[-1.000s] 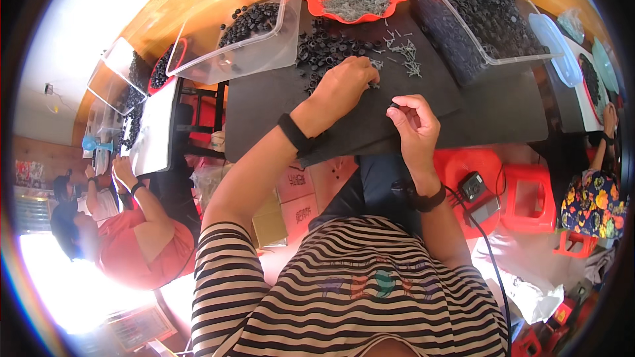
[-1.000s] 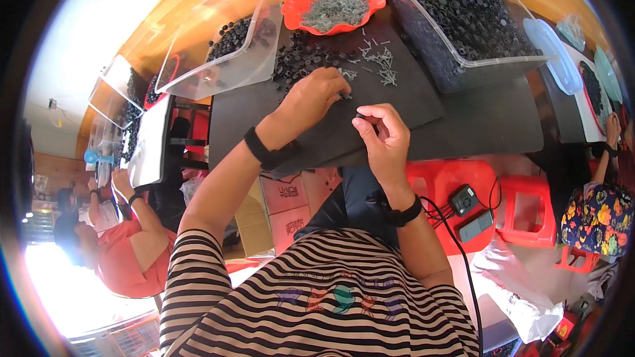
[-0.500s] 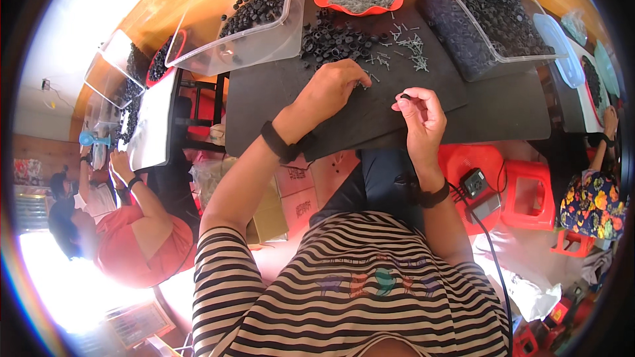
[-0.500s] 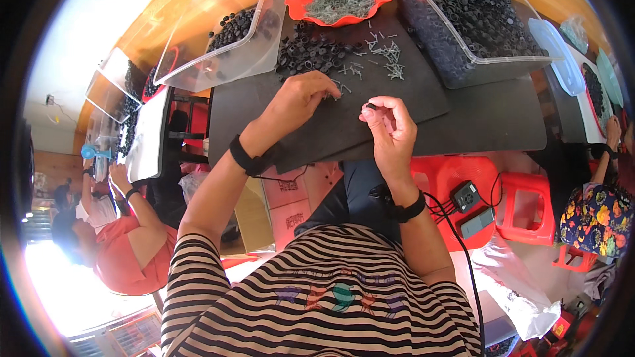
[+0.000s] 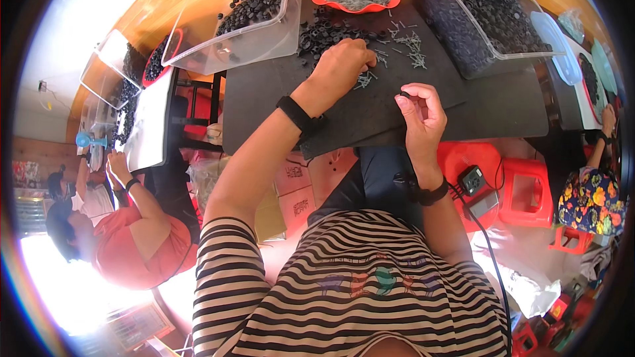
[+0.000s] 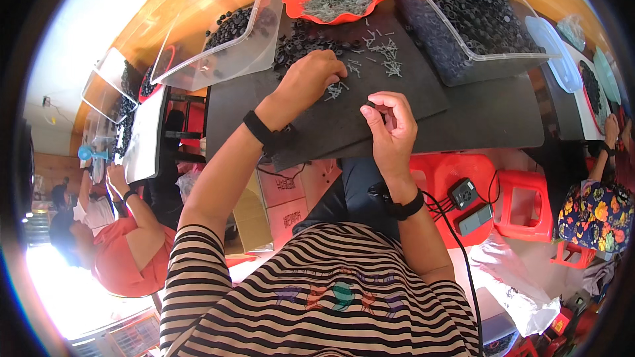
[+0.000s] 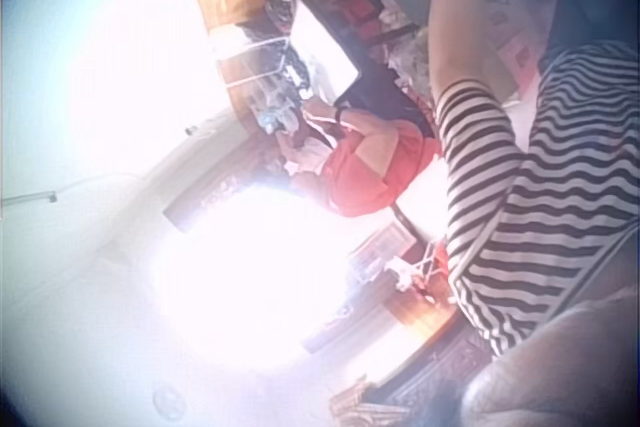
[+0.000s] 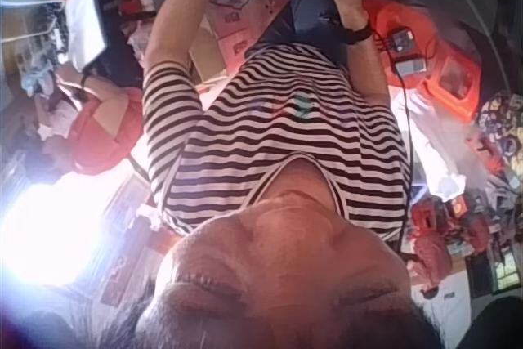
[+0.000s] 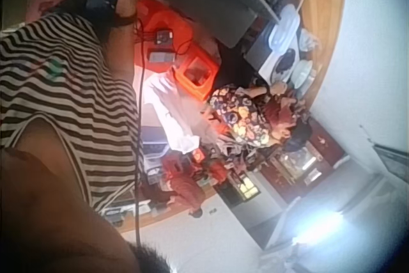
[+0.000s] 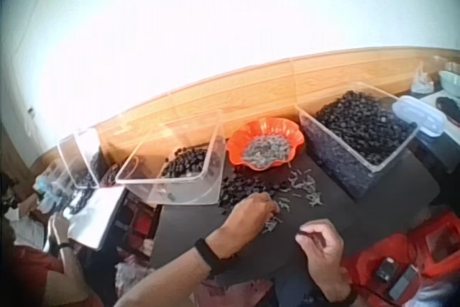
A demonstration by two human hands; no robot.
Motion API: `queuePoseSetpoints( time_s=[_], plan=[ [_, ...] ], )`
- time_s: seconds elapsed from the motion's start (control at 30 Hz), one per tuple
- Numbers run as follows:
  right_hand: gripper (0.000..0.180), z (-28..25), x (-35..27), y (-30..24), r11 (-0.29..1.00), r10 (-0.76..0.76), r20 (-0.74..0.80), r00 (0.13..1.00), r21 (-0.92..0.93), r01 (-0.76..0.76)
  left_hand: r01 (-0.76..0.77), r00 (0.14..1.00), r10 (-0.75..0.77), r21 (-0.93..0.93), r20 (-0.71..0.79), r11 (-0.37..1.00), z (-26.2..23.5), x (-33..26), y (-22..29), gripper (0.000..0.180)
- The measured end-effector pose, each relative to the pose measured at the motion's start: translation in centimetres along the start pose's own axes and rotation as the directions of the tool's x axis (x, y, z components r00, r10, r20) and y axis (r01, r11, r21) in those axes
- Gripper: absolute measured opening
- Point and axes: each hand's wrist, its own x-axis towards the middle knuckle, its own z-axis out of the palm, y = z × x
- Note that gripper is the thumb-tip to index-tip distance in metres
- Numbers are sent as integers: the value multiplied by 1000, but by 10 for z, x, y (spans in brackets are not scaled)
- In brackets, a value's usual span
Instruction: Assembling small black plastic parts and grommets by hand at a manufacturing workstation.
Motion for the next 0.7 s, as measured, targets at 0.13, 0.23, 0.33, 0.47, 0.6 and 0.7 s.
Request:
queuePoseSetpoints(
  time_s=[0.13,0.23,0.33,0.47,0.6,0.7],
  plan=[
    [11,-3,1,0,998,51,-1,999,43,-51,59,997,-60,11,41,998,5,3,-3,10],
    [11,-4,3,0,987,80,33,996,139,-84,38,999,-38,-6,-11,999,2,3,-2,10],
    [13,-7,3,-1,972,102,40,994,208,-108,84,988,-113,-244,-105,966,-17,1,14,10],
    [13,-12,3,1,944,167,73,983,276,-181,287,935,-352,-656,35,698,-33,-19,47,12],
    [13,-14,6,1,868,235,77,969,432,-245,368,886,-431,-828,173,423,-15,-52,59,15],
    [14,-10,5,-1,795,293,116,949,521,-309,328,868,-464,-906,177,266,-6,-63,62,14]
  ],
)
